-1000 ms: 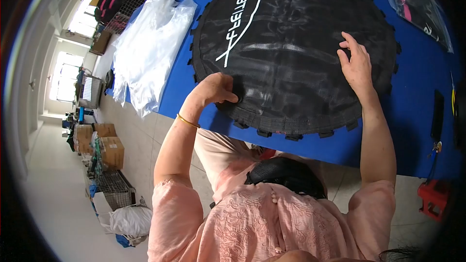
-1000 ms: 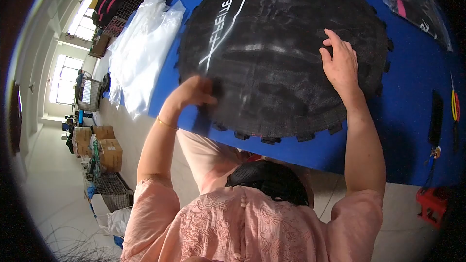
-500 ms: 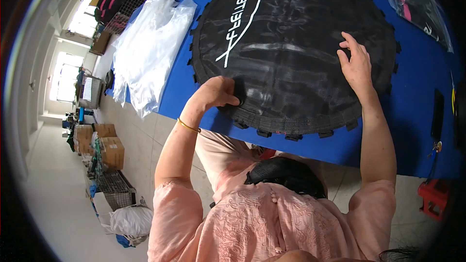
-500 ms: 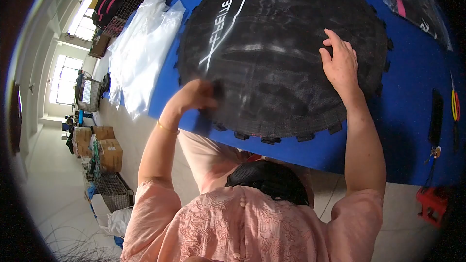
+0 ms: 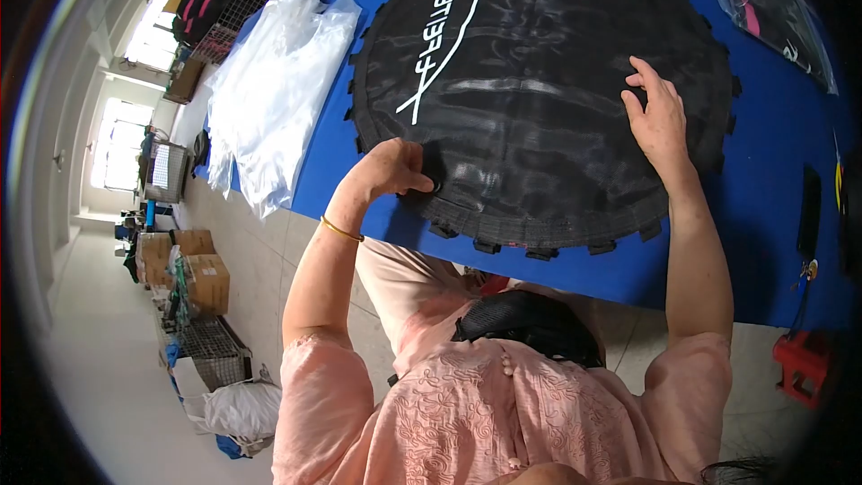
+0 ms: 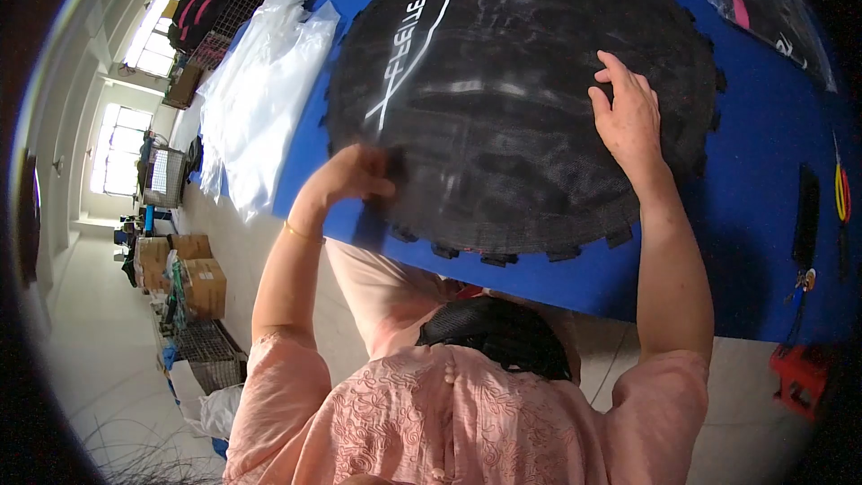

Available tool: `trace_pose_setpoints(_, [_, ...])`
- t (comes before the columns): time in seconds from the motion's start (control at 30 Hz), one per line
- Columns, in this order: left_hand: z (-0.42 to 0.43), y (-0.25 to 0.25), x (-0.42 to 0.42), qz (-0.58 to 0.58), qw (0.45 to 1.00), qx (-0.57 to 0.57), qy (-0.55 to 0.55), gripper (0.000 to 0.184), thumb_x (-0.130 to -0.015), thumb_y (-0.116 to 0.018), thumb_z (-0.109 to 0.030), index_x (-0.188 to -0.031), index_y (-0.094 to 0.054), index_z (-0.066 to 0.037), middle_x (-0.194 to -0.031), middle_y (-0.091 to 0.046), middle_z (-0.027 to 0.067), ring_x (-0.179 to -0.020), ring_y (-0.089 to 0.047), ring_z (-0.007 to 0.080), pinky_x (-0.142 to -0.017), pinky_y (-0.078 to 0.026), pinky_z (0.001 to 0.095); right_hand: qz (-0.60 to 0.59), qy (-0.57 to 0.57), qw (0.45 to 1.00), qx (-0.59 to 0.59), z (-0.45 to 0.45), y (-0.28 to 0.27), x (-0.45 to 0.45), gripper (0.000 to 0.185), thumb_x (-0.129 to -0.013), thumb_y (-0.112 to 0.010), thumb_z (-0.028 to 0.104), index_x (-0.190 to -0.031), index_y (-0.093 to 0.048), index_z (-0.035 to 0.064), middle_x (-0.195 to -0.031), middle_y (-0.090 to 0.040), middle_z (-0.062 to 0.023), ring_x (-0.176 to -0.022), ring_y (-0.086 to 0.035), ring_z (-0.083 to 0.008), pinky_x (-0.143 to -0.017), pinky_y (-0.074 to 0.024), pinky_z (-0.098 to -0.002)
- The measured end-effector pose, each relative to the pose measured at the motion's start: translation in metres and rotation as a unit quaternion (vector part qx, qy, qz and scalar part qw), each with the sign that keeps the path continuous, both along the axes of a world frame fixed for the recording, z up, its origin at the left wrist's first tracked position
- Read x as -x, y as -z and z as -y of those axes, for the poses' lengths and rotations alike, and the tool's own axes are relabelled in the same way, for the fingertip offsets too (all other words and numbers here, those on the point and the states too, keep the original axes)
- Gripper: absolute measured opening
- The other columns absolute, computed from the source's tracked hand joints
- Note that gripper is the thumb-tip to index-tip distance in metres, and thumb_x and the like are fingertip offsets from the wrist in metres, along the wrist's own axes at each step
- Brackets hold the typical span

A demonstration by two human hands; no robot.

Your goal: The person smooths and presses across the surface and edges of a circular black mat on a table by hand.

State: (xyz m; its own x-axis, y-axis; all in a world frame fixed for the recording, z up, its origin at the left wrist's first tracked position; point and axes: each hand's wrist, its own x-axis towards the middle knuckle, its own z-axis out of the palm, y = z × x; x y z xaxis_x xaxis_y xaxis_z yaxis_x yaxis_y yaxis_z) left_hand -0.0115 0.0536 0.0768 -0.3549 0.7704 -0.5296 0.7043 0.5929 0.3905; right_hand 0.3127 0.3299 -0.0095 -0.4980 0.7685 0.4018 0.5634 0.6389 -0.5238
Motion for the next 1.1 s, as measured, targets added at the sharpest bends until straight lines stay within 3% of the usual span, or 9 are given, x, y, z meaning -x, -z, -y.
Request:
trace_pose_setpoints(0.27, [-0.011, 0.001, -0.027, 0.017, 0.997, -0.043, 0.056, 0.030, -0.076, -0.085, -0.022, -0.081, -0.064, -0.001, -0.063, -0.062, 0.0091, -0.064, -0.064, 0.0199, -0.057, -0.047, 0.0362, 0.004, 0.004, 1.000, -0.001, 0.000, 0.000, 0.000, 0.055, -0.095, -0.073, 0.009, -0.146, -0.055, 0.0167, -0.122, -0.071, -0.0043, -0.119, -0.063, -0.0249, -0.107, -0.0479, -0.0423])
trace_pose_setpoints(0.47, [0.003, 0.004, -0.005, 0.004, 0.999, -0.042, 0.030, 0.028, -0.076, -0.086, -0.019, -0.080, -0.064, -0.001, -0.063, -0.062, 0.0087, -0.060, -0.062, 0.0201, -0.054, -0.046, 0.0349, 0.002, 0.003, 1.000, 0.013, 0.001, -0.002, 0.000, 0.055, -0.095, -0.073, 0.009, -0.146, -0.055, 0.0166, -0.121, -0.071, -0.0036, -0.119, -0.063, -0.0246, -0.107, -0.0477, -0.0420])
trace_pose_setpoints(0.63, [0.001, 0.003, -0.012, 0.062, 0.996, -0.060, 0.011, 0.028, -0.077, -0.086, -0.018, -0.080, -0.064, -0.001, -0.062, -0.061, 0.0074, -0.059, -0.062, 0.0193, -0.053, -0.046, 0.0342, 0.004, 0.006, 1.000, -0.007, 0.001, -0.001, 0.001, 0.055, -0.095, -0.073, 0.008, -0.146, -0.055, 0.0163, -0.121, -0.071, -0.0038, -0.119, -0.063, -0.0249, -0.109, -0.0464, -0.0422])
trace_pose_setpoints(1.1, [-0.002, 0.001, -0.001, 0.021, 1.000, -0.014, -0.011, 0.031, -0.075, -0.088, -0.021, -0.079, -0.064, -0.002, -0.062, -0.062, 0.0073, -0.060, -0.064, 0.0188, -0.054, -0.047, 0.0342, 0.002, 0.004, 1.000, 0.002, -0.001, 0.000, 0.001, 0.055, -0.094, -0.073, 0.008, -0.146, -0.055, 0.0156, -0.120, -0.071, -0.0044, -0.118, -0.063, -0.0252, -0.109, -0.0457, -0.0430])
